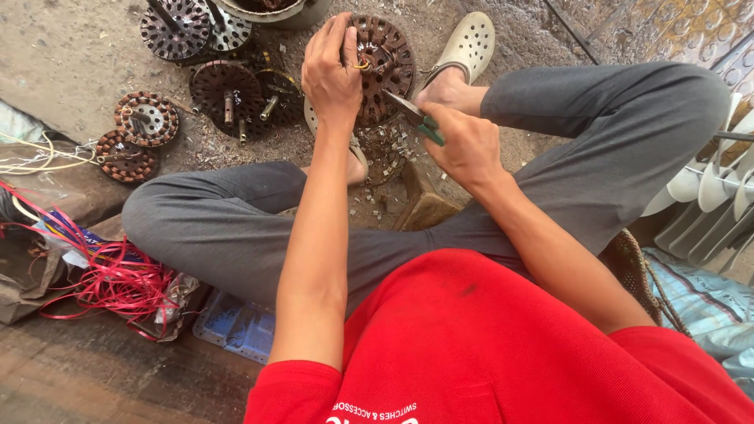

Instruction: The person sits on the ground and uses pliers to pull copper wires out of a circular metal stator component. The extracted wires are placed into a nearby bucket. The person continues this process for the duration of the clip.

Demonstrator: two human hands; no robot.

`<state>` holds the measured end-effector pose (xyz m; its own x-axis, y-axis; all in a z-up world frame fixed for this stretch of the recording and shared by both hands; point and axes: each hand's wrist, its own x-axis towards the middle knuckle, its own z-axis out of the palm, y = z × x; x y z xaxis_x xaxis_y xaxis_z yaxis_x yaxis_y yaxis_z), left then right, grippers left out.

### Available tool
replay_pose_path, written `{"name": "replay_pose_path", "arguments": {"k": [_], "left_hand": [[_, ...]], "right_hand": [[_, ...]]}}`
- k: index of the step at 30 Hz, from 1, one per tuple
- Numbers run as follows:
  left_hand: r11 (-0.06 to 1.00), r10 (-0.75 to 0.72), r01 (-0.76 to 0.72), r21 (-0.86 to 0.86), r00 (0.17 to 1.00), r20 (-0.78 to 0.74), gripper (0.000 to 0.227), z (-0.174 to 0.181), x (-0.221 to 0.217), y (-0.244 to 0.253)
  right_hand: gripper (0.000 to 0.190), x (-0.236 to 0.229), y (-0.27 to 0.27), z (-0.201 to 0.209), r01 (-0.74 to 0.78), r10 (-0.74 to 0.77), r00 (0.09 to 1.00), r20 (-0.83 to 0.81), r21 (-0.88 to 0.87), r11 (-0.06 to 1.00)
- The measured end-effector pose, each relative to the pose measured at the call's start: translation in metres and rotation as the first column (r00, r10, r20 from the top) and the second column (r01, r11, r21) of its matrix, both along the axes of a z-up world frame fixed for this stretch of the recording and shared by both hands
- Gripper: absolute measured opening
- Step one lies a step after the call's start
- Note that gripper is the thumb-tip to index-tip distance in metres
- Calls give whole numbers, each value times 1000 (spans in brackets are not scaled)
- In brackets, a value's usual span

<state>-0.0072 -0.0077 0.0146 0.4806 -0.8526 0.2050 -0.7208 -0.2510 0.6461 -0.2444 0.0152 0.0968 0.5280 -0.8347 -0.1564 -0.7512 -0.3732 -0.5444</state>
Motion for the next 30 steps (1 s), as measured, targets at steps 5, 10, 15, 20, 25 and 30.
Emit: {"name": "replay_pose_path", "arguments": {"k": [5,10,15,20,25,30], "left_hand": [[1000,11,-11,3,1000,17,32,0,0,-2],[1000,10,-10,-10,1000,0,32,2,1,0],[1000,13,-13,4,1000,-7,33,-1,-1,-1],[1000,-2,2,-2,1000,8,34,-6,2,-1],[1000,15,-15,17,1000,-2,35,-9,1,1],[1000,18,-19,17,999,40,35,-10,1,0]], "right_hand": [[51,-6,-14,1,66,-364,918,159,843,534],[43,-3,-7,7,-432,-802,572,171,894,-118],[48,-3,-6,0,-742,-933,359,-7,605,-289],[34,-4,-8,-14,-644,-920,336,203,762,-68],[39,5,-12,0,-23,-68,984,167,492,870],[32,-14,-8,33,-106,90,994,64,331,938]]}}
